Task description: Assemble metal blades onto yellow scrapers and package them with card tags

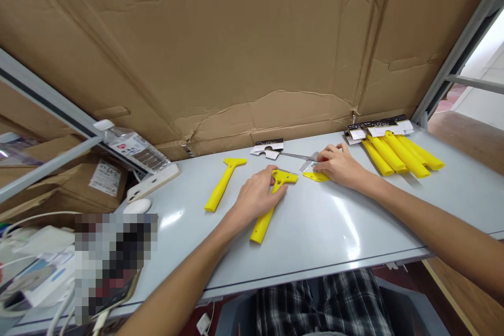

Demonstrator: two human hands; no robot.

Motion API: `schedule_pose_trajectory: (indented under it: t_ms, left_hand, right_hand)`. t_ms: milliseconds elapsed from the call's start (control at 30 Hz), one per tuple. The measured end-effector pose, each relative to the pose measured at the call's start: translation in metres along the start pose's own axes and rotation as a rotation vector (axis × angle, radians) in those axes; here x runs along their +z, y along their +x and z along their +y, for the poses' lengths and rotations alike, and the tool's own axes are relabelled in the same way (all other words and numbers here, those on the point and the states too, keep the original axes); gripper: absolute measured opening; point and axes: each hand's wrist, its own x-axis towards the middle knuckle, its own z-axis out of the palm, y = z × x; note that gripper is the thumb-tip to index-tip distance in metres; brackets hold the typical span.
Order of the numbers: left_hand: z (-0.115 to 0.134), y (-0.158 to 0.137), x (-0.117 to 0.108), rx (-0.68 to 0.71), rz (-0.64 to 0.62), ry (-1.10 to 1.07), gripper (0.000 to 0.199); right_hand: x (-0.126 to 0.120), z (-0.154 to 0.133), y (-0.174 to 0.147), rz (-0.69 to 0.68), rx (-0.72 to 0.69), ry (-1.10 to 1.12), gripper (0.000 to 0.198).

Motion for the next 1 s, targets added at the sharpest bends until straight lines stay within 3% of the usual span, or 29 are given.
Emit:
schedule_pose_trajectory:
  t_ms: [433, 667, 833, 1000]
  left_hand:
    - [0.015, -0.013, 0.000, 0.080, -0.074, 0.160, 0.047]
    - [0.014, -0.012, 0.002, 0.077, -0.050, 0.119, 0.043]
    - [0.007, -0.009, -0.005, 0.139, -0.017, -0.191, 0.040]
    - [0.010, -0.009, -0.008, 0.010, -0.205, -0.874, 0.056]
  right_hand:
    - [0.002, -0.002, 0.000, 0.017, 0.038, 0.069, 0.027]
    - [0.000, -0.002, 0.000, 0.036, 0.057, 0.116, 0.024]
    - [-0.006, -0.007, 0.000, 0.092, 0.045, 0.164, 0.023]
    - [-0.013, -0.022, 0.001, 0.189, 0.009, 0.288, 0.026]
